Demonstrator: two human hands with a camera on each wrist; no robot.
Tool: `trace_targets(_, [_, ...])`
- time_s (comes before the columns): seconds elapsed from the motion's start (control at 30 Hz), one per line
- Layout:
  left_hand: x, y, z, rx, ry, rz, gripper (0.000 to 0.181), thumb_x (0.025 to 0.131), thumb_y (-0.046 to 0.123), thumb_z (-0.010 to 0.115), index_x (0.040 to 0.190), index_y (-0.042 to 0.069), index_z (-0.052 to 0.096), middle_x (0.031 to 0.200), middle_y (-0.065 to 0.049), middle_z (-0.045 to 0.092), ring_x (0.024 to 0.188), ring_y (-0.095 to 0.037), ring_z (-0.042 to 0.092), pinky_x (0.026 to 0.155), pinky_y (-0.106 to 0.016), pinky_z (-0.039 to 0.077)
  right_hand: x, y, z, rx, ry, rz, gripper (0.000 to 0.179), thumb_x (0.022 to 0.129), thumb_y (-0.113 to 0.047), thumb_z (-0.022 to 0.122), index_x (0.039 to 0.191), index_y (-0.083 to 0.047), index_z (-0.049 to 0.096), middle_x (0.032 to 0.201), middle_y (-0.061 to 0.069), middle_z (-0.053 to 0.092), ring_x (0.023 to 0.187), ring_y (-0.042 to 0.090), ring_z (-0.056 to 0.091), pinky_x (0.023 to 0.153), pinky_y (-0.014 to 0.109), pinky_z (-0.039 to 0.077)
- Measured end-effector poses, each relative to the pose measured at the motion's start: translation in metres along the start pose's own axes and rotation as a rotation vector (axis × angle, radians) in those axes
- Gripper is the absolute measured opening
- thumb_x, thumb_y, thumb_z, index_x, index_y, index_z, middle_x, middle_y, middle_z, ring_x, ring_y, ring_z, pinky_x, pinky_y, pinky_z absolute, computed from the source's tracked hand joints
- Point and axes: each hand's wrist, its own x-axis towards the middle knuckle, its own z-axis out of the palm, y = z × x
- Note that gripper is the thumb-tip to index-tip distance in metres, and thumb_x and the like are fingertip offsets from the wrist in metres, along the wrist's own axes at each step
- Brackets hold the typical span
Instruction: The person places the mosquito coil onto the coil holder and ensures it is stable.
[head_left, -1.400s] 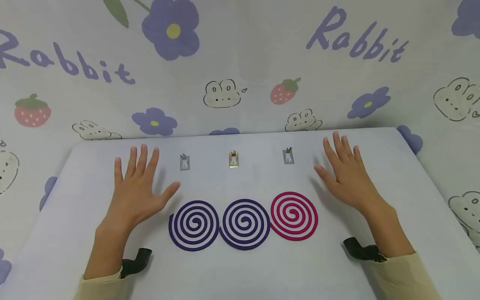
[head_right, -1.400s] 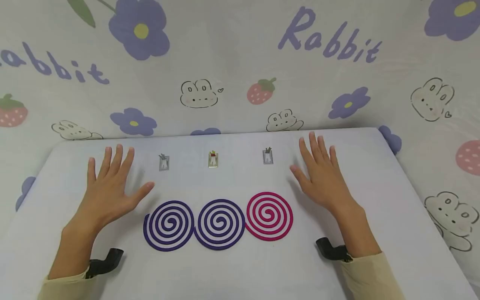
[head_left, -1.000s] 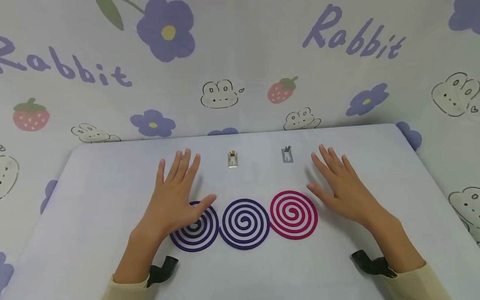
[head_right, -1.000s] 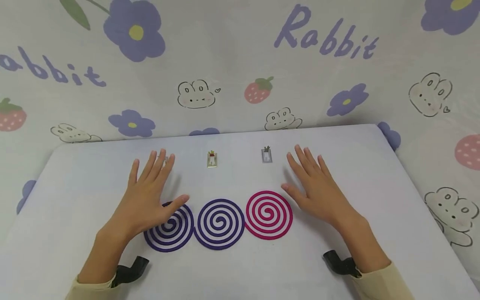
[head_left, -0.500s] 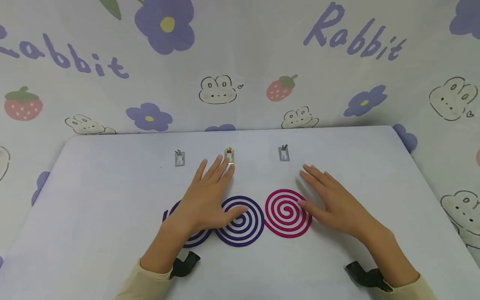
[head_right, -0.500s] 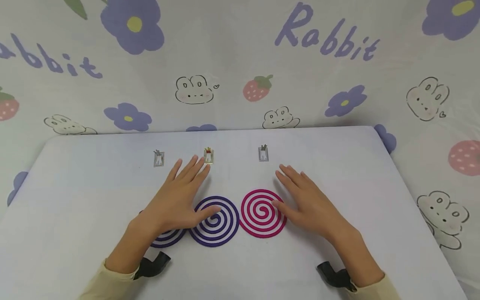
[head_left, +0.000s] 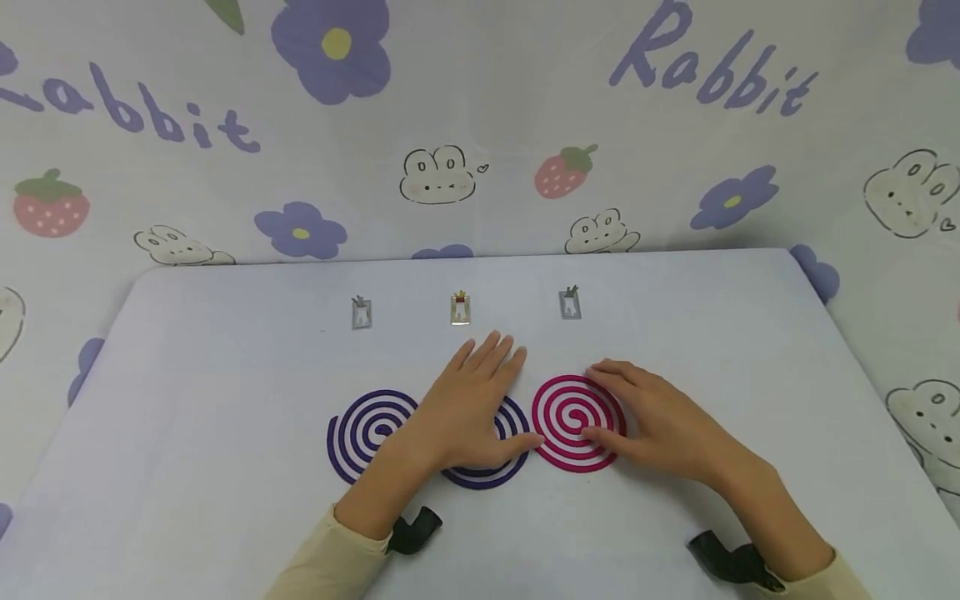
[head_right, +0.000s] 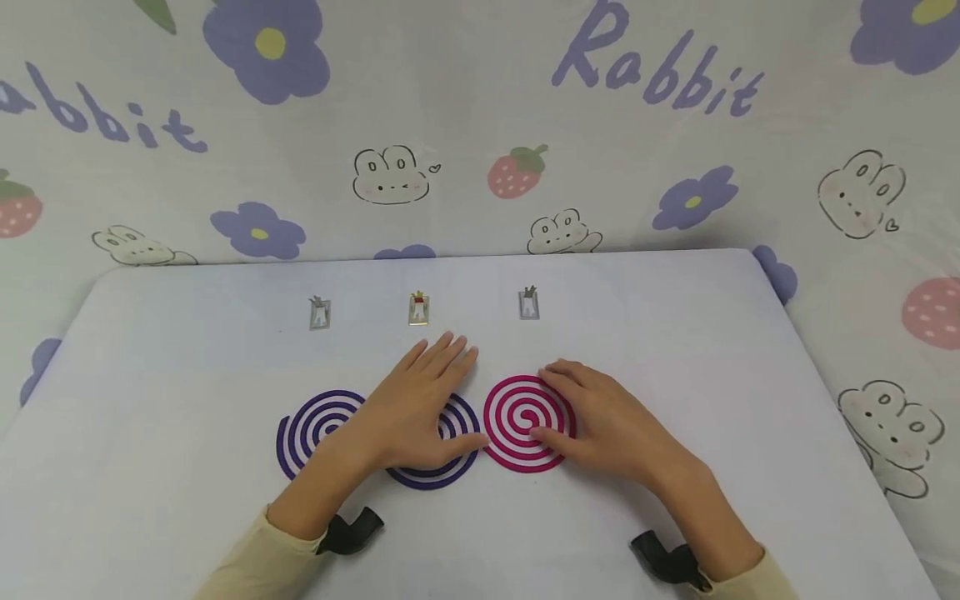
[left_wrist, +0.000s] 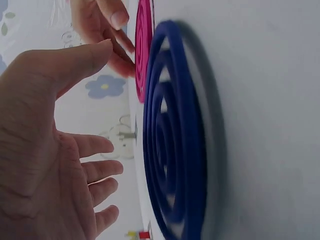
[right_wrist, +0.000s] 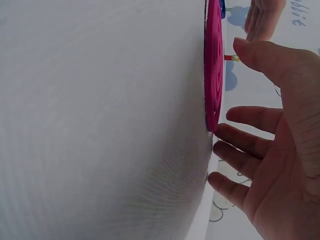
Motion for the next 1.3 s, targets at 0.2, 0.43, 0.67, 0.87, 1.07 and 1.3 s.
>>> trace_targets(0.2, [0.010,0.013,0.002,0.033,-0.027,0.043,0.098,0.092,0.070,0.061,0.166,0.012,0.034,0.177,-0.010,0.025,0.168,-0.028,0.011,0.138,-0.049,0.010,-0.001,0.000,0.001,0.002,-0.003,0.017,0.080,0.084,-0.045,0.088,0.148,-0.006,0.059,0.152,0.014,0.058,0.137,0.039,0.061,0.104,0.056,0.058])
trace_targets(0.43, [0.014,0.020,0.004,0.051,-0.073,0.053,0.104,0.088,0.072,0.066,0.167,0.014,0.032,0.178,-0.008,0.025,0.168,-0.026,0.013,0.138,-0.048,0.011,0.002,-0.003,-0.001,0.029,-0.074,0.030,0.095,0.082,-0.056,0.086,0.155,-0.005,0.052,0.163,0.013,0.050,0.149,0.039,0.051,0.113,0.059,0.051])
trace_targets(0.67, [0.017,0.026,0.010,0.099,-0.119,0.052,0.110,0.086,0.073,0.069,0.168,0.012,0.028,0.178,-0.007,0.025,0.168,-0.026,0.016,0.137,-0.046,0.014,-0.002,-0.003,-0.001,0.011,-0.087,0.008,0.111,0.072,-0.067,0.089,0.155,-0.004,0.051,0.166,0.012,0.046,0.154,0.038,0.044,0.116,0.059,0.049])
trace_targets(0.87, [0.016,0.027,0.015,0.097,-0.128,0.037,0.109,0.086,0.072,0.070,0.168,0.012,0.029,0.177,-0.006,0.026,0.168,-0.025,0.017,0.137,-0.046,0.015,-0.004,-0.003,0.002,-0.013,-0.096,-0.005,0.123,0.065,-0.067,0.094,0.158,-0.002,0.046,0.167,0.014,0.044,0.155,0.040,0.042,0.116,0.059,0.049])
trace_targets(1.07, [0.014,0.026,0.012,0.090,-0.115,0.045,0.110,0.085,0.073,0.070,0.167,0.012,0.030,0.177,-0.005,0.028,0.168,-0.026,0.016,0.138,-0.046,0.013,-0.003,-0.006,0.002,-0.011,-0.086,-0.002,0.121,0.064,-0.062,0.096,0.155,0.001,0.048,0.165,0.018,0.046,0.152,0.043,0.045,0.112,0.060,0.051])
trace_targets(1.3, [0.015,0.026,0.013,0.102,-0.106,0.044,0.109,0.084,0.074,0.071,0.167,0.014,0.033,0.176,-0.004,0.029,0.168,-0.025,0.016,0.138,-0.046,0.013,-0.004,-0.003,0.001,0.001,-0.071,-0.010,0.117,0.065,-0.060,0.097,0.155,-0.002,0.049,0.163,0.016,0.048,0.151,0.040,0.047,0.113,0.058,0.052])
